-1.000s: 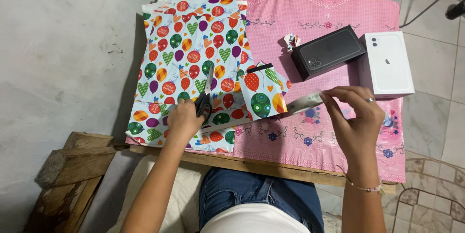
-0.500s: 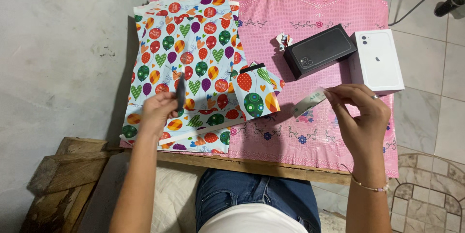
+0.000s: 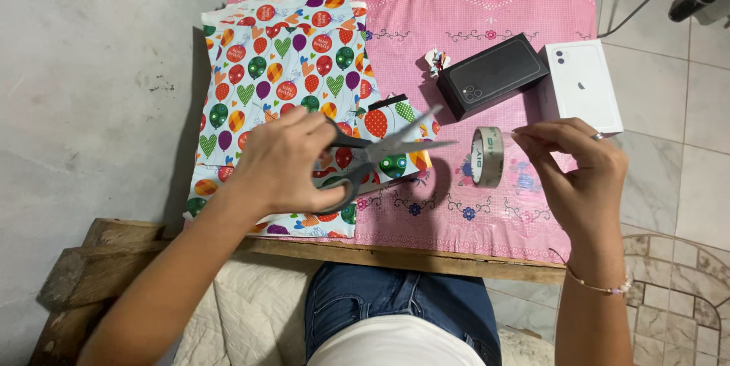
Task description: The person wraps a small black box with colorful balloon-patterned wrapping paper. They cut the paper, fold the edges around the box, and secure the folds with clear tape. The person repeats the process for a second box, cutting paper and taping the sides.
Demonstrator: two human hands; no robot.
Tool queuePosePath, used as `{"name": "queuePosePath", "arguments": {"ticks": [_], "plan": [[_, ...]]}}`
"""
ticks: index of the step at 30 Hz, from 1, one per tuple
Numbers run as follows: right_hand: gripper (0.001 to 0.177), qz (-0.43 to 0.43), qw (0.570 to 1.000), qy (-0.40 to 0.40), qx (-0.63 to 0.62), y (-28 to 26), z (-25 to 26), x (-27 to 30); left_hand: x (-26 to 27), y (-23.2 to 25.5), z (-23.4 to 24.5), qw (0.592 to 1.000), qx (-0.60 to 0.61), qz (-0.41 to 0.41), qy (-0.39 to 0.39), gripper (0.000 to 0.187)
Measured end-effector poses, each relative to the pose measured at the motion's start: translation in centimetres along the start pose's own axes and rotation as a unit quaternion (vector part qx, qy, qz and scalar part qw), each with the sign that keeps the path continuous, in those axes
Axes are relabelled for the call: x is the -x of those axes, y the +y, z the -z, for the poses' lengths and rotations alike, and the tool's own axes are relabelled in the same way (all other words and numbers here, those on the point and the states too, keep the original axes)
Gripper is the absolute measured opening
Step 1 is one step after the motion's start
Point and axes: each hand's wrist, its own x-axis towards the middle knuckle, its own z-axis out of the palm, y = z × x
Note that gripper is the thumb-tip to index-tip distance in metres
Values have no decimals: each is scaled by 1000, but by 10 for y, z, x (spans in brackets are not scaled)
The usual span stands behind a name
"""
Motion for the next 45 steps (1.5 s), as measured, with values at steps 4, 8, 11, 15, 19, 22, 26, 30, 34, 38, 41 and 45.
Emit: {"name": "queuePosePath", "arguments": {"ticks": [4,8,11,15,19,22,26,30,34,38,41,45], "plan": [[12,28,1000,-4,-1,-7,6,-5,-26,17,6,996,-44,-43,-69,54],[13,31,999,-2,-10,-12,9,-6,-40,33,3,991,-47,-79,-95,58],[13,28,1000,-6,-7,-17,9,-6,-47,43,-3,986,-61,-70,-137,58],[12,39,999,-10,-8,-22,8,-7,-55,50,-8,978,-59,-83,-184,55],[12,56,998,-12,-15,-25,6,-8,-59,52,-9,976,-40,-76,-201,50],[13,53,998,-19,-29,-26,6,-8,-59,52,-11,973,-31,-73,-217,47],[13,52,998,-19,-31,-28,4,-8,-58,50,-16,972,-24,-70,-225,41],[13,57,998,-15,-21,-27,6,-9,-59,44,-19,970,-45,-84,-224,25],[10,42,997,-1,-60,-21,4,-9,-61,39,-19,980,-25,-66,-184,22],[7,2,983,41,-179,-9,2,-9,-62,32,-14,987,-35,-41,-149,26],[6,-28,966,73,-248,1,6,-6,-58,17,-8,989,-38,41,-138,32],[11,-67,949,88,-296,15,2,-3,-32,-22,-7,957,-48,254,-133,39]]}}
